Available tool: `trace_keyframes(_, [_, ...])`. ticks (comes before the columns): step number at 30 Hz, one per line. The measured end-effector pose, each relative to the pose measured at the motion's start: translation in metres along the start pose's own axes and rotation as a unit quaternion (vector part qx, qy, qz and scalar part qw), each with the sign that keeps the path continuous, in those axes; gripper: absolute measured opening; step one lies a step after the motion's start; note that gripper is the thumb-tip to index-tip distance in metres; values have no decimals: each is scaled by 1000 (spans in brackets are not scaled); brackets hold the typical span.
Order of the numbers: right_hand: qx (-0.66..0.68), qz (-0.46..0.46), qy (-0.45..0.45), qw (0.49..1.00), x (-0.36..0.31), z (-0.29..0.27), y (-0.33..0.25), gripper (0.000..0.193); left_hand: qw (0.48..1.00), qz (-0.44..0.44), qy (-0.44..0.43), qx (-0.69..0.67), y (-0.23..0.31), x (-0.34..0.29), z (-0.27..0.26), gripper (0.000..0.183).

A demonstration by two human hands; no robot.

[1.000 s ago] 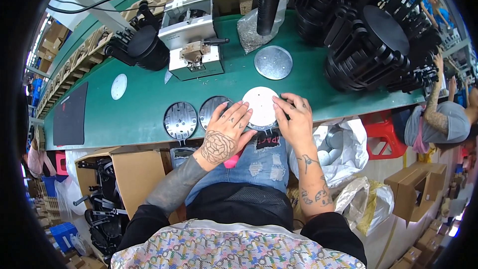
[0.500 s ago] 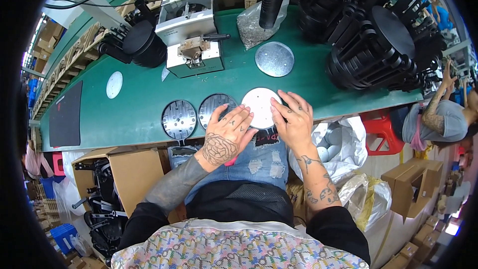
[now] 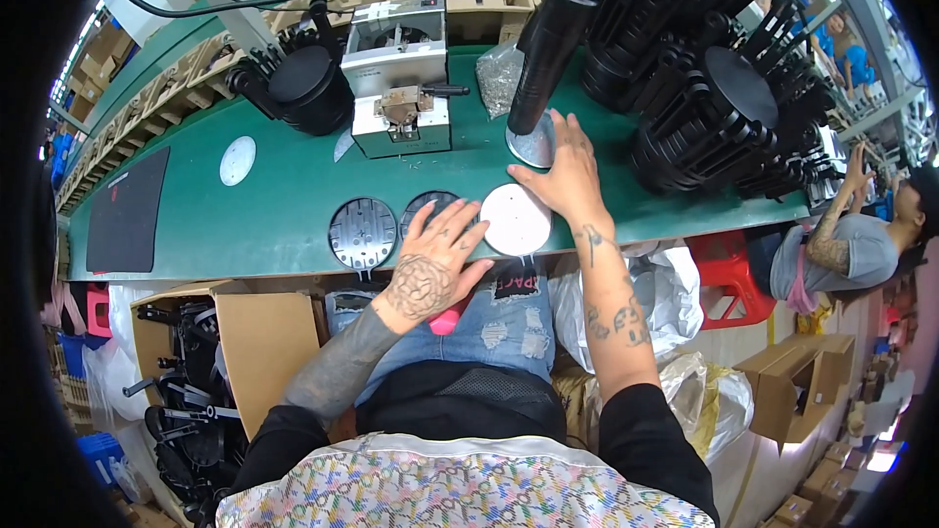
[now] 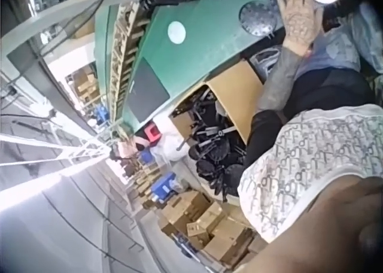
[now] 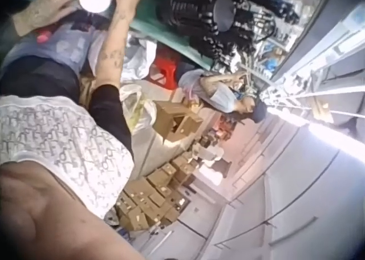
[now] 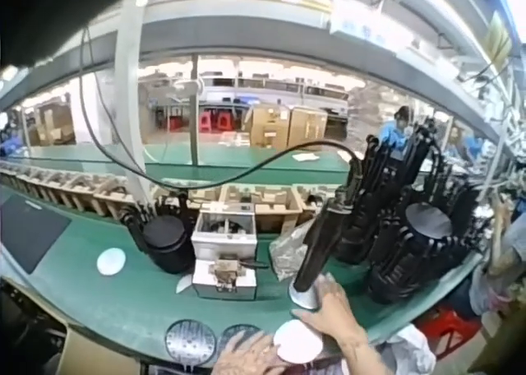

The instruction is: The person assembles plastic housings and metal plates for electronic devices by hand, securing them together with screws using an electric screwdriver.

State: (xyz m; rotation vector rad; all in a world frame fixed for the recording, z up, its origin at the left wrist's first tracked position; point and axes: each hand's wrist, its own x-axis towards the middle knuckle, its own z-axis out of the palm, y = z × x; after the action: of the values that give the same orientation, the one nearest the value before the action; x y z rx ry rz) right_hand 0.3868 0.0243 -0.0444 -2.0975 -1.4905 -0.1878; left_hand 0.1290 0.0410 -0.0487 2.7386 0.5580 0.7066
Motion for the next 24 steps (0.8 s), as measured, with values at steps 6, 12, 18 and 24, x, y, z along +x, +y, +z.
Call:
trace_keyframes(6, [57,45,-100,992,21,-5,-6,76,995,-95,23,10,-32,-54,-45,58])
trace_keyframes(12, [159,155,-19,975,-7,-19,26,78,993,-117,31,-2,-41,-73,-48,74])
trace_keyframes(18, [760,339,65,551,-59,-61,-50,62,995,-98,32,-9,-48,-64,-40,85])
trace_keyframes(24, [572,392,-113,711,-58,-33,-86,30,991,-118,59,3,-46,-55,-33,95])
